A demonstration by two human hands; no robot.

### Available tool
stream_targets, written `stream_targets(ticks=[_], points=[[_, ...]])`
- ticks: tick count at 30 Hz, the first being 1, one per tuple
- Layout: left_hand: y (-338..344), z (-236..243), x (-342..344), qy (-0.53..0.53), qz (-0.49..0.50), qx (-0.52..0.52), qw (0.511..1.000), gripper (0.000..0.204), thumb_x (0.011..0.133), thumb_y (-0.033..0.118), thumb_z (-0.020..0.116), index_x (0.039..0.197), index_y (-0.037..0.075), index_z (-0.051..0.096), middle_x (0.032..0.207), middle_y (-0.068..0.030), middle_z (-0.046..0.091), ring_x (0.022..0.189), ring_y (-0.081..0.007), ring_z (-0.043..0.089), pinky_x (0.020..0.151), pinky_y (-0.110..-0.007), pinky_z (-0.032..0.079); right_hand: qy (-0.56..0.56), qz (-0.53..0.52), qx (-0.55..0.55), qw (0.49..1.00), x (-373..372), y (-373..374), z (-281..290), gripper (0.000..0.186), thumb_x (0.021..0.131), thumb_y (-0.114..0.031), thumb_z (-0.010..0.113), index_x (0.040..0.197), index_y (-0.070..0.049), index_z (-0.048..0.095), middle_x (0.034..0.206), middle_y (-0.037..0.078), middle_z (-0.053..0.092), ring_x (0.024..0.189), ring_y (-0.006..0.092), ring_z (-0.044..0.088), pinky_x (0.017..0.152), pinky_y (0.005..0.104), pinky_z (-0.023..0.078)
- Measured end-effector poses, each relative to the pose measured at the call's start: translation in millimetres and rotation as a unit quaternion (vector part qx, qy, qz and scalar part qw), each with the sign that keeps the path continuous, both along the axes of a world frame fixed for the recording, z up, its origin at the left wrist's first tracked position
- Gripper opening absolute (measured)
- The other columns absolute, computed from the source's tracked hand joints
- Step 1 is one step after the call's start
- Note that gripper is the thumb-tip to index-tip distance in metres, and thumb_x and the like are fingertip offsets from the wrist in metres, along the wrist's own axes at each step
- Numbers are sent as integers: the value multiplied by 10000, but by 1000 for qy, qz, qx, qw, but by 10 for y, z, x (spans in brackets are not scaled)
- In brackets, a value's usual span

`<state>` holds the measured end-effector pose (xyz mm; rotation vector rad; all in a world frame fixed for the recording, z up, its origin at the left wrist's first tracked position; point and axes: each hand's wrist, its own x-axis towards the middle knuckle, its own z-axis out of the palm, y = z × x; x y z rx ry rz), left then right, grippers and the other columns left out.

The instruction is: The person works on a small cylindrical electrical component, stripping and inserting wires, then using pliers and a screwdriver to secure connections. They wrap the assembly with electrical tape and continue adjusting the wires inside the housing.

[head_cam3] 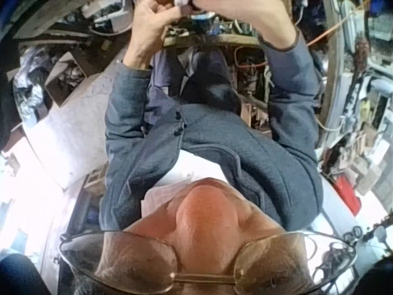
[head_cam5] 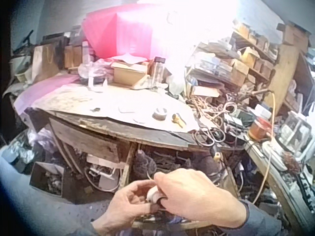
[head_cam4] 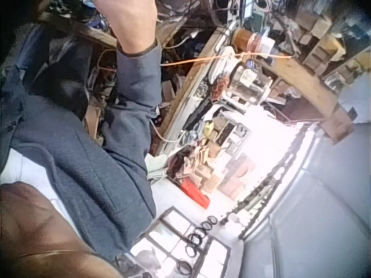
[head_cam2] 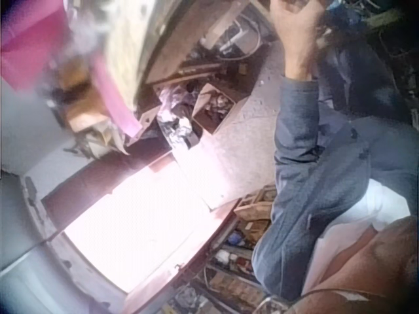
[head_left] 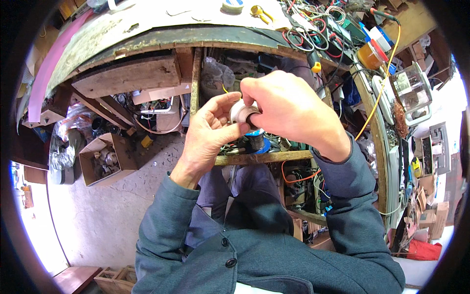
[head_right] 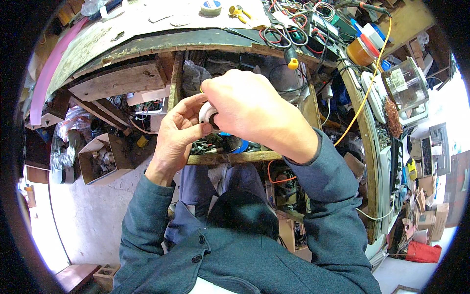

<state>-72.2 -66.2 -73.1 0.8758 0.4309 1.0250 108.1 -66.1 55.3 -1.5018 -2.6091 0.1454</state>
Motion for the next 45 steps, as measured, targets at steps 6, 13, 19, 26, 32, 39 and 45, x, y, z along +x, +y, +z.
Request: stream_targets(ticks=[6, 13, 19, 26, 32, 39, 45], points=[[21, 0, 9, 7, -11, 0, 1000, 649, 895, -12, 822, 1479, -36, 539, 1395, -130, 651, 1264, -216, 652, 1088, -382, 572, 25, 36, 34, 998, 53, -5, -129, 172, 768, -69, 741, 910, -39, 648, 866, 154, 733, 895, 414, 717, 785, 505, 580], [31, 1, 21, 37, -10, -6, 999, 644, 890, -7, 828, 1468, -39, 546, 1392, -133, 653, 1273, -217, 646, 1090, -386, 572, -15, 10, 2, 1000, 33, -51, -67, 181, 800, -124, 730, 952, -53, 664, 878, 168, 735, 887, 412, 727, 739, 514, 585], [31, -6, 45, 41, 0, -4, 999, 624, 896, -6, 822, 1459, -41, 555, 1378, -128, 661, 1242, -199, 659, 1076, -360, 563, -15, -6, 5, 1000, 17, -3, -163, 184, 797, -134, 742, 943, -54, 664, 872, 168, 737, 871, 415, 728, 726, 515, 584], [67, -51, 9, 41, 8, -51, 998, 653, 884, 87, 837, 1448, -76, 551, 1284, -130, 707, 1156, -185, 689, 1021, -342, 559, 106, 28, -55, 992, 178, 86, -8, 152, 857, -121, 755, 968, -16, 755, 826, 189, 755, 777, 369, 760, 700, 433, 608], [90, 1, -32, -2, -26, -109, 994, 617, 910, 145, 837, 1434, -46, 572, 1290, -145, 711, 1172, -214, 693, 1027, -387, 557, 331, -42, -162, 929, 406, 28, -153, 134, 972, -86, 758, 1038, 31, 750, 818, 99, 767, 747, 119, 725, 689, 277, 576], [110, 18, -49, 25, -58, -126, 990, 610, 910, 122, 832, 1434, -48, 571, 1282, -146, 714, 1162, -211, 695, 994, -371, 563, 468, -32, -273, 840, 630, 97, -652, 116, 987, -67, 756, 1079, 4, 760, 888, -13, 724, 746, 29, 598, 631, 198, 454], [134, 30, -70, 57, -84, -144, 984, 607, 910, 99, 815, 1438, -70, 567, 1243, -155, 730, 1105, -197, 712, 944, -323, 571, 488, -6, -336, 806, 694, 83, -741, 242, 935, -122, 843, 1098, 18, 732, 950, 13, 734, 786, 53, 644, 693, 218, 512]])
